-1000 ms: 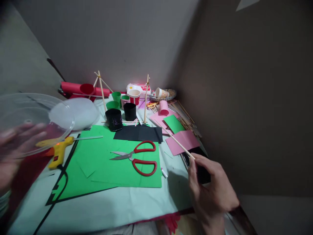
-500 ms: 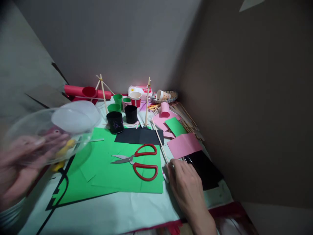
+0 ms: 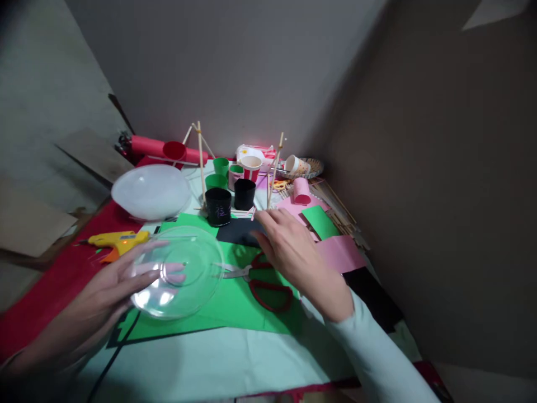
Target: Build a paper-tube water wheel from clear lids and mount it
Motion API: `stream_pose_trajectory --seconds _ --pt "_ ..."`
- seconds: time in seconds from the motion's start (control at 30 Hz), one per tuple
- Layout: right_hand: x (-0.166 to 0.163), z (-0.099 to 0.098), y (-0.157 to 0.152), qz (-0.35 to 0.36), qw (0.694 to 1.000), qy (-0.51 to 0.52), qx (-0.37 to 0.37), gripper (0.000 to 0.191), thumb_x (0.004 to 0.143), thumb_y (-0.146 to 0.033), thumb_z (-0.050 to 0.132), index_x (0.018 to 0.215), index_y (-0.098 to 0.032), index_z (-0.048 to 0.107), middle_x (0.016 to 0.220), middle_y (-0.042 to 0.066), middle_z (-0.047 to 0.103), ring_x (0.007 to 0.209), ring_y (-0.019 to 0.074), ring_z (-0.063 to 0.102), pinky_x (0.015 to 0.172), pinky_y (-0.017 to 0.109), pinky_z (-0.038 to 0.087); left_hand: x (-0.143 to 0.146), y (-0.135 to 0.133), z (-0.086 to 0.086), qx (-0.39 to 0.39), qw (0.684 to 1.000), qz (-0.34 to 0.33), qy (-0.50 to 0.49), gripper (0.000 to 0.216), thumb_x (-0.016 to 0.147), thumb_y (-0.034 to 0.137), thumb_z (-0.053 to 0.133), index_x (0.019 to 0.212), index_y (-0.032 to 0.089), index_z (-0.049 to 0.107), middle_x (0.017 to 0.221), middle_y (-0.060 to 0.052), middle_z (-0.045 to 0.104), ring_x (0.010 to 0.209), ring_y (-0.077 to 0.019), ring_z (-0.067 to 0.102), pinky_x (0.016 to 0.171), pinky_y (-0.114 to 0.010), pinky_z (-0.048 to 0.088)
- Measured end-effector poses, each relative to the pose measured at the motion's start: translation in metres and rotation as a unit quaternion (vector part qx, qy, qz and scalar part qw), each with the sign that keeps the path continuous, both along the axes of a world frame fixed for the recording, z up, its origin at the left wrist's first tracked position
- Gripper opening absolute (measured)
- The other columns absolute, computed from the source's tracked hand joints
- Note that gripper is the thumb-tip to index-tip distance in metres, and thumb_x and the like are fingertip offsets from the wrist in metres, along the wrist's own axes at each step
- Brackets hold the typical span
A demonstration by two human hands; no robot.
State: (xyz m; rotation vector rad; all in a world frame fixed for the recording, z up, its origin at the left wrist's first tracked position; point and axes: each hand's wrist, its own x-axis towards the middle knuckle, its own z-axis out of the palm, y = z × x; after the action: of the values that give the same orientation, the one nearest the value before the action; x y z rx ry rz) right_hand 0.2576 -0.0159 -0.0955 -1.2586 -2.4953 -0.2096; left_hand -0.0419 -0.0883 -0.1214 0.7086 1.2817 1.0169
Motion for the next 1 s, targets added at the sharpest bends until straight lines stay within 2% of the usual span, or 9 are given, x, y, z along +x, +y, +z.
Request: stream_pose_trajectory --seconds 0.1,0.2,0.3,0.4,0.5,0.63,0.77,0.87,1.0 --pt "-0.034 0.005 0.034 0.061 0.998 0.010 0.005 0.025 0.104 -0.020 0.054 0.129 -0.016 0.059 0.132 0.017 0.067 0.115 0.0317 0.063 0.095 0.043 0.051 0.003 0.000 -0.007 0.029 0.999 -0.024 -0.029 0.090 0.075 0.039 0.088 0.148 0.016 0.042 0.111 -0.019 0.081 0.100 -0.0335 0.079 0.082 -0.038 0.065" --pt "-0.057 -0.001 0.058 0.107 0.994 -0.001 -0.001 0.035 0.104 -0.021 0.055 0.138 -0.013 0.055 0.145 0.020 0.061 0.125 0.0338 0.058 0.103 0.047 0.049 0.003 -0.001 -0.014 0.044 0.997 -0.027 -0.060 0.088 0.080 0.036 0.084 0.153 0.015 0.038 0.118 -0.020 0.078 0.108 -0.0340 0.077 0.089 -0.042 0.063" --pt "-0.067 -0.009 0.073 0.116 0.993 -0.018 -0.027 0.033 0.103 -0.020 0.056 0.135 -0.012 0.059 0.132 0.021 0.067 0.115 0.0335 0.061 0.094 0.045 0.050 0.001 -0.001 -0.016 0.044 0.996 -0.020 -0.072 0.094 0.081 0.035 0.083 0.158 0.013 0.034 0.127 -0.023 0.075 0.115 -0.0347 0.074 0.097 -0.045 0.059" --pt "-0.071 -0.014 0.080 0.097 0.993 -0.023 -0.056 0.023 0.102 -0.017 0.055 0.120 -0.012 0.068 0.110 0.018 0.072 0.096 0.0297 0.064 0.083 0.039 0.047 0.000 -0.001 -0.018 0.043 0.998 -0.016 -0.053 0.104 0.079 0.039 0.083 0.162 0.011 0.027 0.139 -0.026 0.068 0.120 -0.0354 0.071 0.105 -0.047 0.054" --pt "-0.073 -0.016 0.082 0.088 0.994 -0.012 -0.069 0.021 0.101 -0.011 0.051 0.108 -0.011 0.072 0.102 0.017 0.074 0.090 0.0269 0.066 0.079 0.036 0.044 -0.001 0.001 -0.023 0.070 0.997 -0.017 -0.010 0.111 0.076 0.047 0.083 0.163 0.009 0.025 0.151 -0.028 0.056 0.131 -0.0377 0.065 0.112 -0.050 0.050" --pt "-0.068 -0.014 0.083 0.068 0.995 0.032 -0.070 0.019 0.100 -0.011 0.055 0.106 -0.012 0.073 0.106 0.016 0.076 0.092 0.0255 0.069 0.080 0.034 0.046 -0.002 0.002 -0.026 0.104 0.992 -0.011 0.065 0.102 0.074 0.053 0.082 0.156 0.012 0.038 0.163 -0.025 0.043 0.149 -0.0388 0.046 0.121 -0.053 0.041" --pt "-0.056 -0.002 0.075 0.046 0.992 0.104 -0.051 0.015 0.100 -0.015 0.060 0.108 -0.015 0.072 0.099 0.009 0.078 0.084 0.0197 0.070 0.076 0.029 0.048 -0.003 0.001 -0.026 0.122 0.986 -0.009 0.115 0.081 0.079 0.054 0.079 0.147 0.020 0.051 0.163 -0.019 0.046 0.150 -0.0373 0.045 0.125 -0.054 0.035" --pt "-0.047 0.008 0.056 0.049 0.958 0.270 -0.081 0.015 0.100 -0.030 0.065 0.102 -0.017 0.072 0.088 0.004 0.076 0.075 0.0171 0.069 0.068 0.027 0.050 -0.006 0.002 -0.031 0.150 0.978 -0.011 0.146 0.066 0.082 0.051 0.077 0.139 0.023 0.059 0.161 -0.017 0.048 0.146 -0.0371 0.049 0.122 -0.054 0.039" --pt "-0.043 0.016 0.015 0.050 0.858 0.487 -0.156 0.029 0.090 -0.047 0.077 0.089 -0.020 0.071 0.080 0.000 0.073 0.068 0.0152 0.066 0.062 0.027 0.053 -0.009 0.003 -0.032 0.241 0.937 0.001 0.255 0.037 0.084 0.047 0.076 0.115 0.027 0.075 0.154 -0.013 0.057 0.149 -0.0361 0.045 0.127 -0.055 0.030"
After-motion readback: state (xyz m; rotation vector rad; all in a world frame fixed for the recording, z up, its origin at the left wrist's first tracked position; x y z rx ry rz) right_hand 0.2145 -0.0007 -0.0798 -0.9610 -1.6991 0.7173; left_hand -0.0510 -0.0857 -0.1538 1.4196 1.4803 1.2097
